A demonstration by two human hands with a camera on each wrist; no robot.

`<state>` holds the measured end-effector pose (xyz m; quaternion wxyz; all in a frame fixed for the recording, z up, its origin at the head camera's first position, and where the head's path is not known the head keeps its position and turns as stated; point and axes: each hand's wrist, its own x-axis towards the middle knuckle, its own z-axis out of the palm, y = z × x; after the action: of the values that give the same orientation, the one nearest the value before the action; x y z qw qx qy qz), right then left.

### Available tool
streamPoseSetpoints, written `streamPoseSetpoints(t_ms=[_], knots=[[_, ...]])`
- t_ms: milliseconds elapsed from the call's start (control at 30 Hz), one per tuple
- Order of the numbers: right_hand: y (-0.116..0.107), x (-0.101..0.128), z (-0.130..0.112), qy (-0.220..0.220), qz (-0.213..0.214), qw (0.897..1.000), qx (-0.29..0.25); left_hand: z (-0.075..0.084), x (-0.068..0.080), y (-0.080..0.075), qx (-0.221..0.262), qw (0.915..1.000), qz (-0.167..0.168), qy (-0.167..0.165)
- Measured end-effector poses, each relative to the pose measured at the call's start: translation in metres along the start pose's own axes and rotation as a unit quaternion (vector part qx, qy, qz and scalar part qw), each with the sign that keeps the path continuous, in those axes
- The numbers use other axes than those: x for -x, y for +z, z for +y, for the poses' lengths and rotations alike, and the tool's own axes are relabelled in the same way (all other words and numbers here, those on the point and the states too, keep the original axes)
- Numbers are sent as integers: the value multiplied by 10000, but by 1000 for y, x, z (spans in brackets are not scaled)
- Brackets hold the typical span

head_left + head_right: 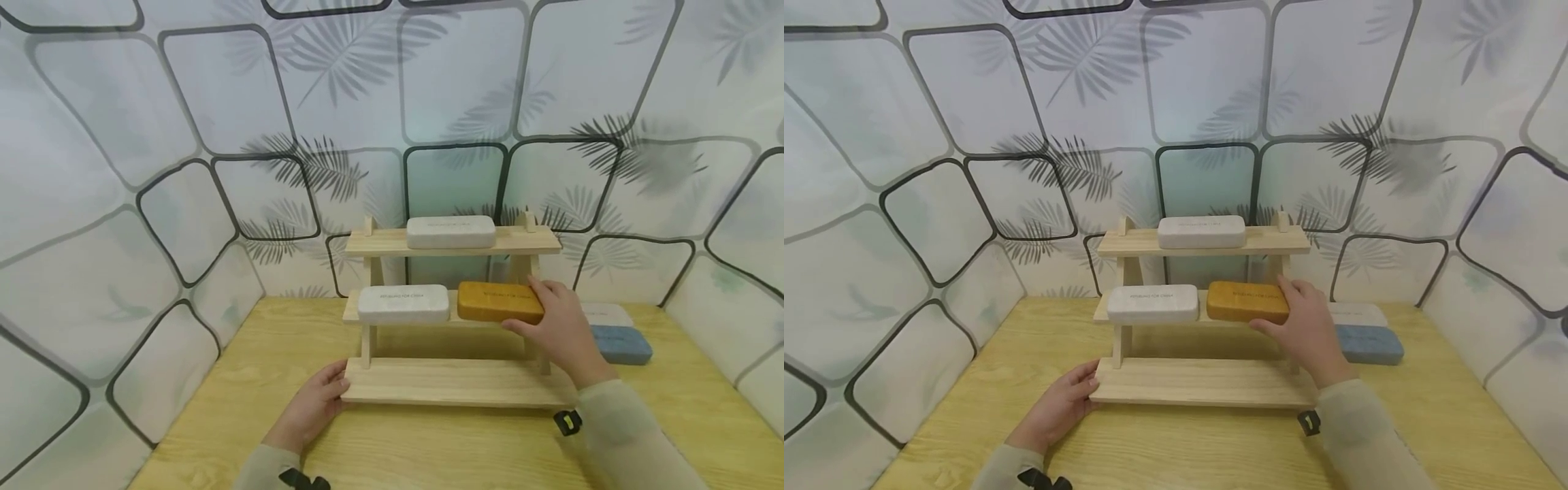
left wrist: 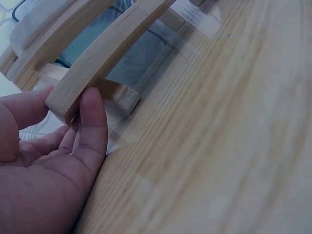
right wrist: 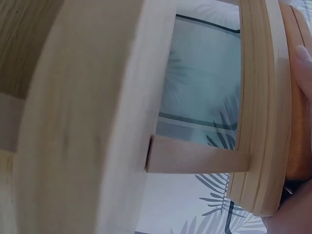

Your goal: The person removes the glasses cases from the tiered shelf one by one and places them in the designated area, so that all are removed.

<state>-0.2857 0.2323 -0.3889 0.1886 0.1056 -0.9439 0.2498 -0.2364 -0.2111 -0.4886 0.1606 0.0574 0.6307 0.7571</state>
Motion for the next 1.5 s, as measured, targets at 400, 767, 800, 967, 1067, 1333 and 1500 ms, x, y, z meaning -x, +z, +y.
streamPoseSetpoints(t_ms=[400,767,800,967,1067,1333,1500], knots=[[-11,7,-3,-173,-189,9995,185,2,1,1,-23,10000,-28,15],[-14,13,0,-264,-361,9988,209,0,1,0,-28,10000,-7,-15],[-15,14,1,-268,-395,9986,208,0,1,0,-27,10000,13,-23],[-20,19,1,-269,-495,9982,205,2,2,2,-49,10000,54,-40],[-22,23,2,-289,-494,9981,244,2,3,2,-61,10000,26,-45],[-27,37,9,-486,-465,9974,240,1,2,1,-52,10000,-24,-21],[-30,46,16,-682,-279,9968,310,-1,1,-1,-21,10000,-76,36]])
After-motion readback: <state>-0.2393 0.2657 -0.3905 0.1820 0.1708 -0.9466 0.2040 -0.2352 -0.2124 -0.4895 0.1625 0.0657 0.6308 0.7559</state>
